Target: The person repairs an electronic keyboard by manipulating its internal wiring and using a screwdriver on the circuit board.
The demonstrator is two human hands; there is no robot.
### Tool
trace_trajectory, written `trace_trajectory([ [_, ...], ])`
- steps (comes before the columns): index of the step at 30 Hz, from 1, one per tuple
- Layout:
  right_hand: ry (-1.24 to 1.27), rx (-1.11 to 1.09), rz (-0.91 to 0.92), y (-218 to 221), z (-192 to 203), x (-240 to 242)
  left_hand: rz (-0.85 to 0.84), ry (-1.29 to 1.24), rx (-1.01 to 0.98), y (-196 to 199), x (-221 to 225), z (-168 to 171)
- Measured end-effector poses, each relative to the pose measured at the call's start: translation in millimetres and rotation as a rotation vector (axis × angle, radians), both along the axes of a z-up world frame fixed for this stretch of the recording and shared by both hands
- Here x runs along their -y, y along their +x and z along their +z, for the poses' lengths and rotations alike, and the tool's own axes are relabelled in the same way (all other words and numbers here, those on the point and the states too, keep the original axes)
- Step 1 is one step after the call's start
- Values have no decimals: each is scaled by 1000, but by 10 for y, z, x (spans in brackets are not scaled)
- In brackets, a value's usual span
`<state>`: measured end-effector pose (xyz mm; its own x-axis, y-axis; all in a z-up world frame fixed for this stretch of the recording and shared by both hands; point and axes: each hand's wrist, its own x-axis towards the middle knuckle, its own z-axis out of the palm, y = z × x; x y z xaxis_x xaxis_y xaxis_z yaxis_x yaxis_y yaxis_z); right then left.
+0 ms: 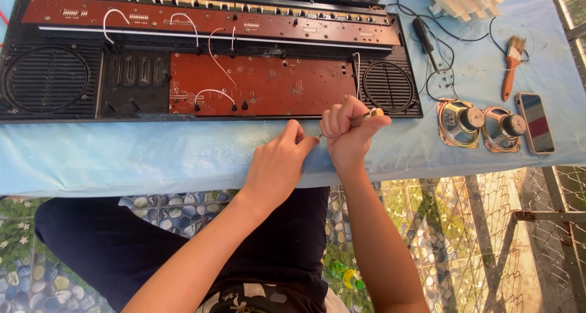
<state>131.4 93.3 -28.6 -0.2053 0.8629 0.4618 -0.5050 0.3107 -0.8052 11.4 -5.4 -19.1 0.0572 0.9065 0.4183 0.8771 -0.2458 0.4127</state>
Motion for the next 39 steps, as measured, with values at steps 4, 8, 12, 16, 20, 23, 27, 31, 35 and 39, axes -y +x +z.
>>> trace_trajectory([
  [4,19,59,16,-15,-93,-48,-11,-6,-12,1,-3,-26],
  [8,61,41,5,-23,-53,-18,0,-17,-16,20,0,-26],
  [12,3,-85,-1,-3,11,34,6,-30,9,-10,28,-4],
  [16,-54,-337,-30,129,306,116,21,-51,85,2,27,43],
  [20,72,174,-189,423,673,157,11,-115,217,-39,44,116],
  [23,317,762,-262,553,878,264,-10,-165,305,-71,79,171],
  [27,310,1135,-54,592,843,260,-23,-195,436,-98,99,275],
  [31,234,1084,8,566,765,256,-47,-226,484,-153,94,294],
  [35,210,1093,35,547,742,213,-76,-221,485,-175,87,321],
  [39,190,1130,59,560,700,115,-82,-148,361,-127,73,292],
])
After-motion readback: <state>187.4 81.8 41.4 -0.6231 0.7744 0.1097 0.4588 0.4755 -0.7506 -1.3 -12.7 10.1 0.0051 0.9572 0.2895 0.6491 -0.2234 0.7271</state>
